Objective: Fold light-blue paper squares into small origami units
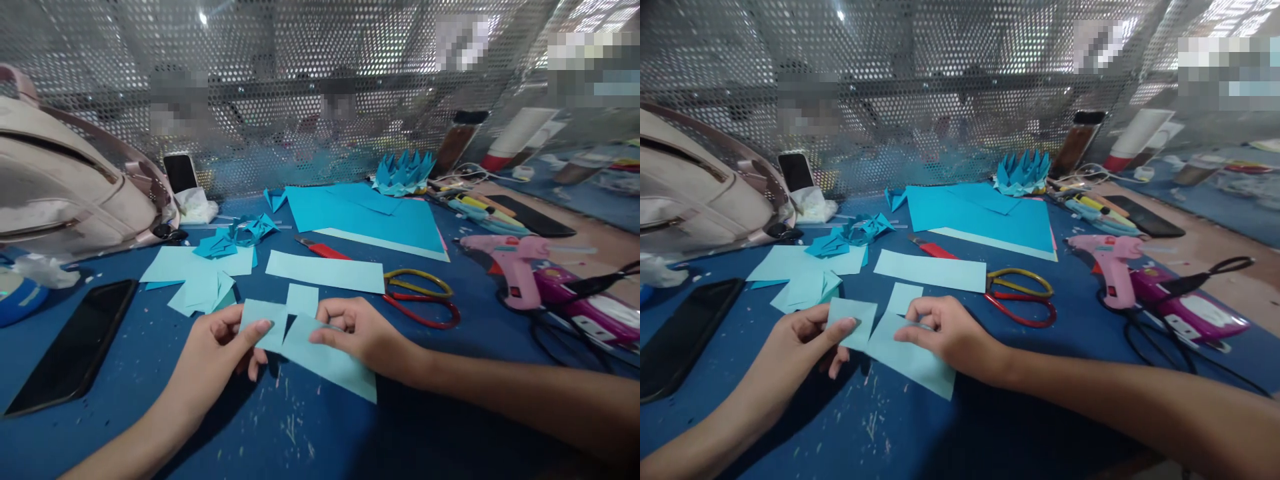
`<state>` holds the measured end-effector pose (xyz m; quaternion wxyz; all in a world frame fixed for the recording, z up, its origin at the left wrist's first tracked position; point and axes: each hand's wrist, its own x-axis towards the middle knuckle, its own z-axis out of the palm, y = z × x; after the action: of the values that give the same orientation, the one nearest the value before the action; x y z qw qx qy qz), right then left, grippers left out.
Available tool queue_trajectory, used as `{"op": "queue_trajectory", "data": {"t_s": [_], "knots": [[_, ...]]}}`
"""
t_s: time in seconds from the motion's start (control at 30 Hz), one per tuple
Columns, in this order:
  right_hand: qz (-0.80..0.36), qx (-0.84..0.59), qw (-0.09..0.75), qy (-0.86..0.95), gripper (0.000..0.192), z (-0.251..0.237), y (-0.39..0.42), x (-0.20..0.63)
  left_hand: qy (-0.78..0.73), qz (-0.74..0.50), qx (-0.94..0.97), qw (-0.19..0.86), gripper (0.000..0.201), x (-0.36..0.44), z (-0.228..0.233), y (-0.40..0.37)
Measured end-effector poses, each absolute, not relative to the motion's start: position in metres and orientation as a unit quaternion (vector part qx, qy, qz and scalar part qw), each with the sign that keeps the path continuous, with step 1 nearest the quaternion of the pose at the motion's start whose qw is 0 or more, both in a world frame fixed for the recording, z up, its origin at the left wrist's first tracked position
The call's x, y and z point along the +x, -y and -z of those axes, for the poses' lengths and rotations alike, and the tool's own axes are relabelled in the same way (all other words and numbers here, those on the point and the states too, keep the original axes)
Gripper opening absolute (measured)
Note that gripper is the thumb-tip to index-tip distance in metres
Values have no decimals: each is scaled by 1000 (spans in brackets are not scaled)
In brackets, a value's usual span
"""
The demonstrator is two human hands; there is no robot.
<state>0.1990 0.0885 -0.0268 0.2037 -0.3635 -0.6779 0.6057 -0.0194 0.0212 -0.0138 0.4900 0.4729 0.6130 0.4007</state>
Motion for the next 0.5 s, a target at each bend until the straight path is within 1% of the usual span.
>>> {"op": "queue_trajectory", "data": {"t_s": [0.07, 0.13, 0.23, 0.3, 0.37, 0.43, 0.5], "knots": [[-598, -373, 208, 678, 40, 28, -90, 199, -633, -412, 468, 459, 34, -23, 11, -22], [-592, -374, 216, 680, 39, 28, -91, 200, -642, -397, 479, 448, 34, -28, 6, -24], [-571, -348, 237, 704, 34, 25, -92, 200, -631, -303, 574, 425, 32, -39, -1, -32], [-545, -328, 237, 735, 29, 22, -92, 199, -610, -230, 676, 342, 29, -45, -3, -38], [-522, -319, 219, 760, 25, 19, -91, 199, -588, -202, 745, 243, 18, -49, -3, -40], [-519, -315, 205, 768, 22, 19, -89, 198, -581, -222, 766, 163, 22, -47, -3, -37], [-527, -317, 202, 762, 20, 19, -86, 197, -577, -256, 766, 127, 25, -40, -2, -31]]}}
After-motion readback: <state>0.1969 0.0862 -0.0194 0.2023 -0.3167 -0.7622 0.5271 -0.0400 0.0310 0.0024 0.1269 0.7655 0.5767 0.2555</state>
